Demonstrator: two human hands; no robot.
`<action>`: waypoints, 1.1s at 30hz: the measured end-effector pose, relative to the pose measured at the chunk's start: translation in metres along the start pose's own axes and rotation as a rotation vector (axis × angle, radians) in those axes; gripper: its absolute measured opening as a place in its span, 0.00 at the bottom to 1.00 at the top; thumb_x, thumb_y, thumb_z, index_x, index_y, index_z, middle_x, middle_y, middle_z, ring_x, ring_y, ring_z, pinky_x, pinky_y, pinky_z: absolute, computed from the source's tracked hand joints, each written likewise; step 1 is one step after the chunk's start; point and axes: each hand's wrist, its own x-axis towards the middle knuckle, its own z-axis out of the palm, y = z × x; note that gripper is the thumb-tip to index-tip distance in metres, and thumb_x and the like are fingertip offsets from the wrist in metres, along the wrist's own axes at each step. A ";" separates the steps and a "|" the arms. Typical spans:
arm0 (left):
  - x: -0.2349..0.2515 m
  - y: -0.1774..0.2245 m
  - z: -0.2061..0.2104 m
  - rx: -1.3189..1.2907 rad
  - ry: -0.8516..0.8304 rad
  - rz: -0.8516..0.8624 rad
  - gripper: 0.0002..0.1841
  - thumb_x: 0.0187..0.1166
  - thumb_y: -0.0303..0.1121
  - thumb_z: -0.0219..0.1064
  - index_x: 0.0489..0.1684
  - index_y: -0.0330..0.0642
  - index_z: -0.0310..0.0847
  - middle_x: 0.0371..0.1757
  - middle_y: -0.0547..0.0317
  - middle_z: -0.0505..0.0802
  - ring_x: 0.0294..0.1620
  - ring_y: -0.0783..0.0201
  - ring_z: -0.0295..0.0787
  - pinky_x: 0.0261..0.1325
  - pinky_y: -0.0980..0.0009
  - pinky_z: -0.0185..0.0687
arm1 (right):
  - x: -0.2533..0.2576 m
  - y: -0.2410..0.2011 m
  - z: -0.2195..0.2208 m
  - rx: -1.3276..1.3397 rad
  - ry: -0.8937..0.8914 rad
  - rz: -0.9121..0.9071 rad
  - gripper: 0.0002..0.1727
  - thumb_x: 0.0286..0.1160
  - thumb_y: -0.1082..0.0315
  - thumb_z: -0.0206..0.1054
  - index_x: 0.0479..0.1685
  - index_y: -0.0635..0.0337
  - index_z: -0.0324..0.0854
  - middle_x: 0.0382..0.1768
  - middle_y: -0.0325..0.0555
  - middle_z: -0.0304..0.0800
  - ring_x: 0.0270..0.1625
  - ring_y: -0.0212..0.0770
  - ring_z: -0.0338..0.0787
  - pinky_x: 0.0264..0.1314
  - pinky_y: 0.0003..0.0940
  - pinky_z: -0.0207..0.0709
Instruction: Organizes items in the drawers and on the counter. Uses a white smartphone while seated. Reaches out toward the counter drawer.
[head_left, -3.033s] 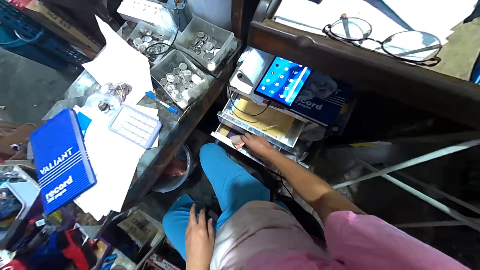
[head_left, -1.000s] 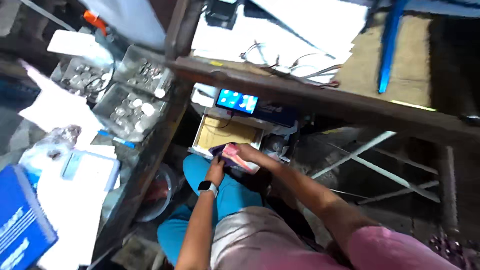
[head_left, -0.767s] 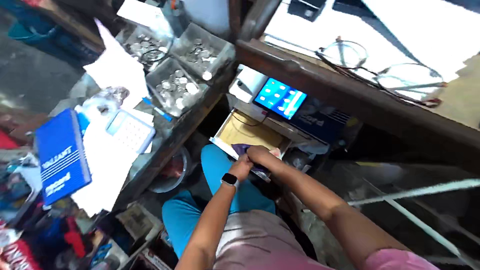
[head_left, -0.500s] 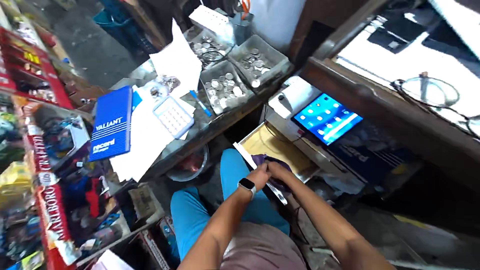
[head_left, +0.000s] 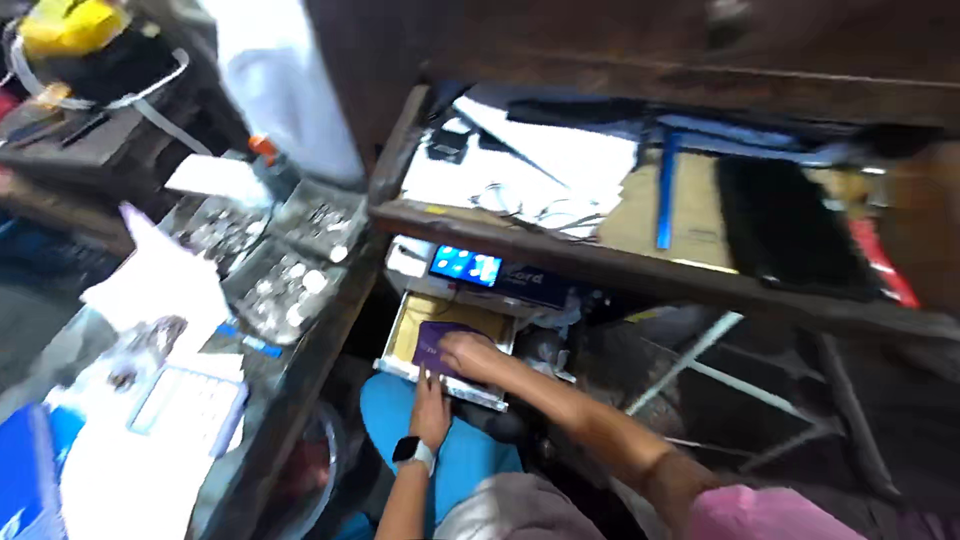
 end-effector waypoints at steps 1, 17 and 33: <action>-0.005 -0.004 0.002 0.040 -0.041 -0.004 0.28 0.84 0.34 0.63 0.82 0.28 0.68 0.89 0.24 0.61 0.87 0.34 0.64 0.88 0.51 0.64 | -0.031 -0.018 -0.022 0.004 0.171 -0.101 0.20 0.92 0.64 0.54 0.69 0.65 0.83 0.65 0.61 0.89 0.71 0.57 0.87 0.76 0.55 0.76; -0.082 -0.068 0.040 -0.082 0.273 0.204 0.19 0.87 0.28 0.54 0.67 0.24 0.82 0.75 0.20 0.78 0.79 0.23 0.70 0.84 0.32 0.57 | -0.252 -0.027 -0.212 -0.069 0.950 0.957 0.51 0.65 0.40 0.78 0.81 0.71 0.69 0.72 0.76 0.77 0.81 0.75 0.70 0.74 0.71 0.67; -0.176 0.061 -0.063 -0.924 0.567 0.615 0.21 0.89 0.31 0.48 0.65 0.20 0.79 0.63 0.40 0.91 0.65 0.58 0.89 0.73 0.61 0.82 | -0.251 -0.147 -0.090 0.189 0.871 0.010 0.64 0.44 0.49 0.88 0.90 0.63 0.59 0.80 0.70 0.68 0.80 0.63 0.73 0.79 0.60 0.71</action>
